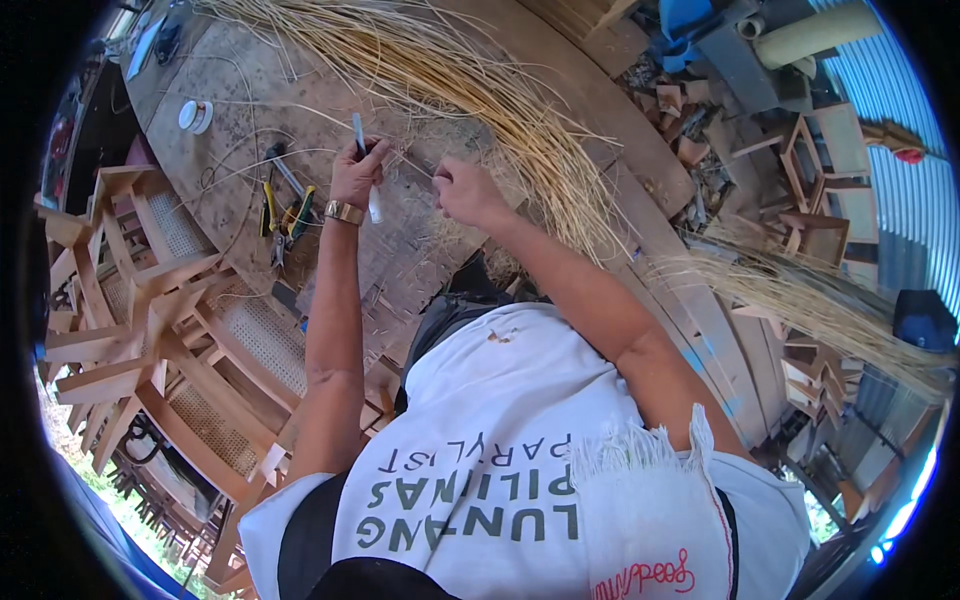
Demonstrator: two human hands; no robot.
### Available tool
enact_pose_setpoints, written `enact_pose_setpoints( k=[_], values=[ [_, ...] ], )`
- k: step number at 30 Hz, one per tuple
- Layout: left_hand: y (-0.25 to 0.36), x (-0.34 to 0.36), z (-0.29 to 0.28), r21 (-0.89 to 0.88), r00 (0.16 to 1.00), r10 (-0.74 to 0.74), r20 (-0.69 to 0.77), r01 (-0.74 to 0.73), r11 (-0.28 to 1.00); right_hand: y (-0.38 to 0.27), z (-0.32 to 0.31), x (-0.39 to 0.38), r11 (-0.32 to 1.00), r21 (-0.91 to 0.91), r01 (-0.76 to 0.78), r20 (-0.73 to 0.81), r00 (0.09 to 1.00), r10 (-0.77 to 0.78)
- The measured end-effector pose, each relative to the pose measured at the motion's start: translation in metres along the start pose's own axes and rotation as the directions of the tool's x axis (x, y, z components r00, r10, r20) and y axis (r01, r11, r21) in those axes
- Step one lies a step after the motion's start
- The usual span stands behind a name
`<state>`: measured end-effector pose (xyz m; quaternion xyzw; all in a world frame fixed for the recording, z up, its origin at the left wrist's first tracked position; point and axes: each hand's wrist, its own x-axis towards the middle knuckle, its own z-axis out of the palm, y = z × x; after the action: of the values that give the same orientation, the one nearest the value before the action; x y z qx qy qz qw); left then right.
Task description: Measuring and cutting natural fiber strands on a workshop table for furniture upholstery preparation.
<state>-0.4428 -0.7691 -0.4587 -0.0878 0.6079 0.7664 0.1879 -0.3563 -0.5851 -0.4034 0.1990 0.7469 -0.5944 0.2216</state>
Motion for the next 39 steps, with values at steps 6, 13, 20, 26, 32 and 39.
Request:
enact_pose_setpoints(
  k=[6,13,20,26,32,39],
  values=[
    [-0.014,0.008,-0.001,0.057,0.998,-0.026,0.052,0.023,0.998,-0.001,-0.003,-0.006,0.747,-0.653,0.125,-0.137,0.95,-0.28],
    [0.019,0.006,-0.001,0.178,0.988,-0.054,0.145,0.027,0.984,-0.007,-0.014,-0.016,0.714,-0.664,0.223,-0.083,0.927,-0.367],
    [-0.003,0.028,-0.003,0.496,0.994,0.047,0.102,-0.092,0.863,0.011,-0.002,-0.008,0.621,-0.77,0.143,-0.102,0.935,-0.341],
    [0.012,0.013,0.005,0.704,0.998,0.048,0.047,-0.067,0.707,0.034,0.0,0.006,0.456,-0.863,0.217,-0.048,0.864,-0.501],
    [-0.023,-0.041,-0.031,0.74,0.976,0.067,-0.206,0.111,0.663,0.051,0.016,0.013,0.719,-0.675,0.165,-0.17,0.914,-0.37],
    [-0.037,-0.054,0.015,0.827,0.993,0.098,0.07,-0.113,0.551,0.064,-0.001,0.013,0.962,-0.091,-0.257,-0.029,0.966,0.255]
  ],
)
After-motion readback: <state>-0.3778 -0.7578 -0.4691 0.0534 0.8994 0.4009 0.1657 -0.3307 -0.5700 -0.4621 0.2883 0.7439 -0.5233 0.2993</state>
